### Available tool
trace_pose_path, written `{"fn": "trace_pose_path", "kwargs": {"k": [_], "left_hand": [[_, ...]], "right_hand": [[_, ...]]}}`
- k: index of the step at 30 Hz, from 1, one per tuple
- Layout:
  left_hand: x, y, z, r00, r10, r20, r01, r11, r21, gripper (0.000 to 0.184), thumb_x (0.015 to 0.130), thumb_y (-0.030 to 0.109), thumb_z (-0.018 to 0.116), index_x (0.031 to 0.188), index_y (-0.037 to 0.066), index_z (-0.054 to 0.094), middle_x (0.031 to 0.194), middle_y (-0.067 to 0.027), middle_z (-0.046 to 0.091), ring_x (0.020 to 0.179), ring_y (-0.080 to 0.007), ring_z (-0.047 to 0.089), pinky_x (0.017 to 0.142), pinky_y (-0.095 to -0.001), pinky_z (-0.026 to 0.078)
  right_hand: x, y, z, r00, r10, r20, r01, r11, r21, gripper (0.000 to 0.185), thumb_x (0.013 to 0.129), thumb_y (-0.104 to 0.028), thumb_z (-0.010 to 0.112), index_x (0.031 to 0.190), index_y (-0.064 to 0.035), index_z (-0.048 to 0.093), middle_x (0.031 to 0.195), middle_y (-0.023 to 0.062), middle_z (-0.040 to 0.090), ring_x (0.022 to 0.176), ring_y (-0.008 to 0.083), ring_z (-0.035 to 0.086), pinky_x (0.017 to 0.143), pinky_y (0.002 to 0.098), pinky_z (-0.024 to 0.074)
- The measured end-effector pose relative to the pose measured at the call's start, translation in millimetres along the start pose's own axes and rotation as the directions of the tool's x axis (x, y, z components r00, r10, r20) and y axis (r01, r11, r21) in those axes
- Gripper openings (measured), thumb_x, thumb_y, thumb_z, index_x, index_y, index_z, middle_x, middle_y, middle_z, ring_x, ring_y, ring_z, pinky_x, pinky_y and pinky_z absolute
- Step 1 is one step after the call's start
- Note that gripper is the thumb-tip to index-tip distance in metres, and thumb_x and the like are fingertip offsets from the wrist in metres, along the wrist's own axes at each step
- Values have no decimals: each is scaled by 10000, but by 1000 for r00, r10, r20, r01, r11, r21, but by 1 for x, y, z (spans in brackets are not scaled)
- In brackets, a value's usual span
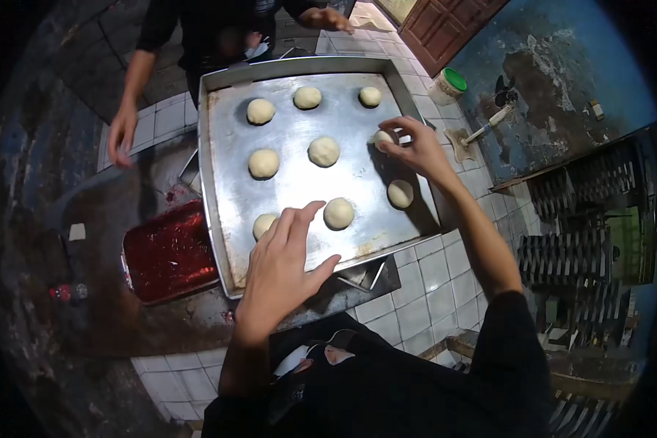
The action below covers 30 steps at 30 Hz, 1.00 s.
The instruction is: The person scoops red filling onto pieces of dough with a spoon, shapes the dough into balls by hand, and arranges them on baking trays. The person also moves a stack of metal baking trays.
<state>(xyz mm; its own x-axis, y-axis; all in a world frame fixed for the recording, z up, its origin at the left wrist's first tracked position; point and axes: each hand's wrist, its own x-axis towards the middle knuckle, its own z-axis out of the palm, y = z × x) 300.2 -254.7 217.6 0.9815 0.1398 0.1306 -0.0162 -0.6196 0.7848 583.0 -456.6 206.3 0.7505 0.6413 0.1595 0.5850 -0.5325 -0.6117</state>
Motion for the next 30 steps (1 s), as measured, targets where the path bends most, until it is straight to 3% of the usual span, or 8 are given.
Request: {"fn": "trace_pose_path", "kwargs": {"k": [6, 10, 12, 17, 20, 22, 26, 30], "left_hand": [[-20, -8, 20, 986, 67, -151, -60, 997, 52, 581, 803, 129, 813, 1318, 56, 552, 1025, -163, 597, 882, -348, 637, 772, -416, 520], [-24, -11, 30, 986, 60, -156, -49, 996, 74, 567, 800, 115, 815, 1302, 56, 557, 1020, -160, 602, 858, -340, 628, 757, -416, 513], [-25, -11, 33, 982, 64, -180, -53, 997, 62, 540, 804, 102, 812, 1280, 57, 562, 998, -154, 606, 827, -320, 617, 728, -402, 507], [-32, -10, 35, 977, 13, -214, -17, 1000, -17, 480, 822, 84, 798, 1246, 58, 574, 957, -126, 609, 800, -272, 620, 707, -368, 506], [-40, -10, 37, 966, -29, -258, -4, 992, -128, 436, 830, 57, 788, 1216, 53, 586, 937, -96, 615, 765, -211, 605, 690, -321, 493], [-48, -16, 34, 953, -50, -297, -13, 979, -205, 420, 837, 35, 783, 1208, 48, 588, 932, -74, 620, 751, -166, 589, 681, -285, 479], [-82, -35, 20, 994, -76, -72, 13, 772, -636, 380, 844, 9, 790, 1178, 31, 611, 902, -13, 647, 796, -61, 586, 683, -224, 465], [-98, -36, 26, 946, -58, 318, 276, 659, -699, 337, 845, 55, 828, 1136, 26, 659, 885, 14, 681, 763, -25, 583, 667, -195, 453]], "right_hand": [[15, 48, 44, 901, -269, 339, 431, 639, -638, 824, 1044, -545, 461, 1473, 155, 384, 1564, 308, 388, 1490, 417, 333, 1246, 463, 263], [41, 53, 32, 895, -55, 442, 270, 856, -441, 881, 1070, -604, 326, 1572, 113, 224, 1672, 290, 174, 1579, 387, 118, 1285, 426, 150], [55, 10, -14, 760, 121, 638, -305, 934, 186, 866, 1076, -599, 311, 1585, 94, 205, 1680, 289, 141, 1586, 370, 87, 1287, 431, 124], [25, 51, 55, 931, -181, 317, 349, 697, -627, 834, 1086, -600, 280, 1588, 65, 242, 1679, 256, 197, 1578, 347, 158, 1292, 416, 89], [46, 43, 8, 850, 40, 525, -326, 823, 465, 792, 1090, -586, 305, 1614, 3, 228, 1681, 136, 273, 1577, 262, 180, 1294, 404, 85], [46, 54, -1, 997, -26, 74, -35, 695, 718, 669, 1106, -537, 299, 1545, -41, 391, 1578, 156, 426, 1502, 275, 347, 1260, 413, 215], [-34, -12, -70, 997, -34, 75, -54, 422, 905, 595, 1054, -408, 569, 1463, 10, 464, 1423, 174, 569, 1270, 210, 599, 1022, 338, 515], [-128, -6, -73, 999, -19, -29, 35, 637, 770, 314, 995, -290, 703, 969, 14, 629, 730, 55, 624, 502, 76, 528, 418, 215, 396]]}}
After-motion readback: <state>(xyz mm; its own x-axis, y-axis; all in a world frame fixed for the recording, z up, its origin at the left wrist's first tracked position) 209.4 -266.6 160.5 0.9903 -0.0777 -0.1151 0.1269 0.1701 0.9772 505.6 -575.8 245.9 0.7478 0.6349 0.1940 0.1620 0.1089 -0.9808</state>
